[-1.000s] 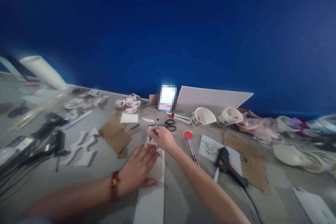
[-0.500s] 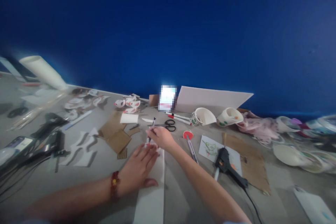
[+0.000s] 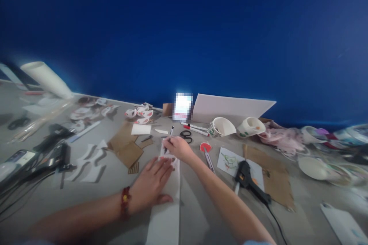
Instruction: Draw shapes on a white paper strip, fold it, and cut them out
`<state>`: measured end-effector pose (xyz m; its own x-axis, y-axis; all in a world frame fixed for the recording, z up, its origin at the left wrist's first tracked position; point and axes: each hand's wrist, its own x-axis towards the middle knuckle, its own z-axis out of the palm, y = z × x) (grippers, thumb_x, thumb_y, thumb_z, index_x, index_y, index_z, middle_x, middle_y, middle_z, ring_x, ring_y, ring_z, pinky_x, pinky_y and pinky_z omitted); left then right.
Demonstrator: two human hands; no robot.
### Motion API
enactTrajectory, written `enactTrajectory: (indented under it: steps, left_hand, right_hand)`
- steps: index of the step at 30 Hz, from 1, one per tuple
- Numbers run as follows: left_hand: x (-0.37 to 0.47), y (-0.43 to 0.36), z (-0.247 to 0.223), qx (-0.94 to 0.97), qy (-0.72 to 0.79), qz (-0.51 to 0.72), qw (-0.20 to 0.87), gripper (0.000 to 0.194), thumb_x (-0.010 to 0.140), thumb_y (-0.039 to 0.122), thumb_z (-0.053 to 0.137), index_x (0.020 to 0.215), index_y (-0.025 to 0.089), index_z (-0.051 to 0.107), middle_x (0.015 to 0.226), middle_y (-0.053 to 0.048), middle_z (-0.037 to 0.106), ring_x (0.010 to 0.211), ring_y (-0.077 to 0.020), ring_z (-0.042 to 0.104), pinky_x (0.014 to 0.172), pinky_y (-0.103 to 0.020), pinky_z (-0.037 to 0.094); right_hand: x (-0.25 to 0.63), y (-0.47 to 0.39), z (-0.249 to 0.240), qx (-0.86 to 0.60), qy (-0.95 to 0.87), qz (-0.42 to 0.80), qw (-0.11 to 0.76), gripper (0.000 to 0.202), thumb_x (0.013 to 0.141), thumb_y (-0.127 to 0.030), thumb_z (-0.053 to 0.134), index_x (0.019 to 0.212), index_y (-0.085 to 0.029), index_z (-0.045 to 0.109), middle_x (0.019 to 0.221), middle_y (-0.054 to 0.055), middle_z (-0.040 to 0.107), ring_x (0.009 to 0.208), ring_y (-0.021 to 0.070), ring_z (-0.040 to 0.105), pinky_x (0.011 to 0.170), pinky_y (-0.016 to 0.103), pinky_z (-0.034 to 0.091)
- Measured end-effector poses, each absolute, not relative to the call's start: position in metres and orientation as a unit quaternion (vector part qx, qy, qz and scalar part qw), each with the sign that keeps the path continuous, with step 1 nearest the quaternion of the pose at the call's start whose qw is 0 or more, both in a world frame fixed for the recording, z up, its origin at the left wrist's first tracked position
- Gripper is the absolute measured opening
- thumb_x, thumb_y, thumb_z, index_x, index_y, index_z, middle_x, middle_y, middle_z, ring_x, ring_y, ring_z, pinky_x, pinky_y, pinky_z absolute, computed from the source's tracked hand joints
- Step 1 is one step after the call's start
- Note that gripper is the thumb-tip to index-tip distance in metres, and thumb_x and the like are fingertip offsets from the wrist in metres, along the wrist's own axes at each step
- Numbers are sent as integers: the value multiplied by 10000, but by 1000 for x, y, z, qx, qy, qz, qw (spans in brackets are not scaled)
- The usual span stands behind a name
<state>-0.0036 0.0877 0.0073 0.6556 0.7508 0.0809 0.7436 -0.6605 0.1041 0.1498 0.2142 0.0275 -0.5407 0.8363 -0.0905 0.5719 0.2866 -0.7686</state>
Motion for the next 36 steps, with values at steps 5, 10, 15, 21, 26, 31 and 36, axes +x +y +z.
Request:
enactTrajectory:
  steps: [5, 10, 15, 21, 26, 31, 36]
  left_hand:
    - [-4, 88, 5, 910, 408, 63, 30, 875, 847, 759, 367, 1396, 81, 444, 1478, -191, 421, 1357, -333, 338, 1119, -509, 201]
    - [-4, 88, 6, 909, 411, 68, 33, 885, 828, 765, 404, 1392, 84, 448, 1470, -194, 430, 1351, -336, 346, 1116, -510, 212]
    - [-4, 88, 6, 909, 410, 68, 33, 861, 841, 752, 401, 1389, 89, 451, 1472, -193, 428, 1347, -334, 362, 1116, -499, 214]
    - [-5, 89, 6, 911, 405, 65, 32, 845, 859, 744, 366, 1390, 92, 454, 1471, -201, 426, 1345, -331, 368, 1118, -496, 210]
    - [-4, 89, 12, 911, 406, 59, 30, 844, 867, 745, 336, 1380, 87, 468, 1463, -201, 436, 1329, -323, 377, 1112, -487, 215]
    - [-5, 89, 14, 912, 405, 59, 29, 842, 879, 742, 299, 1371, 83, 477, 1456, -194, 447, 1323, -323, 378, 1111, -484, 204]
    - [-6, 90, 12, 912, 403, 67, 39, 833, 891, 735, 263, 1375, 92, 475, 1454, -193, 449, 1329, -320, 378, 1117, -486, 185]
  right_hand:
    - [154, 215, 24, -450, -782, 394, 174, 357, 923, -346, 468, 666, -170, 641, 745, 27, 682, 607, 128, 599, 577, 203, 446]
    - [160, 216, 20, -448, -781, 395, 184, 368, 936, -362, 449, 701, -173, 660, 744, 23, 683, 613, 132, 608, 586, 211, 446]
    - [166, 214, 16, -439, -781, 396, 201, 400, 935, -358, 460, 617, -175, 620, 816, 35, 709, 672, 141, 622, 653, 229, 460]
    - [174, 210, 16, -430, -779, 401, 216, 460, 946, -391, 448, 570, -176, 601, 865, 53, 714, 738, 161, 640, 727, 255, 475]
    - [182, 206, 15, -442, -765, 413, 220, 442, 947, -416, 451, 652, -166, 666, 875, 45, 706, 713, 151, 633, 637, 227, 462]
    - [186, 204, 14, -447, -757, 424, 219, 448, 947, -413, 457, 647, -160, 673, 866, 41, 704, 685, 140, 621, 607, 219, 450]
    - [190, 204, 15, -445, -757, 425, 218, 452, 947, -417, 459, 637, -162, 665, 874, 37, 702, 655, 127, 608, 594, 213, 443]
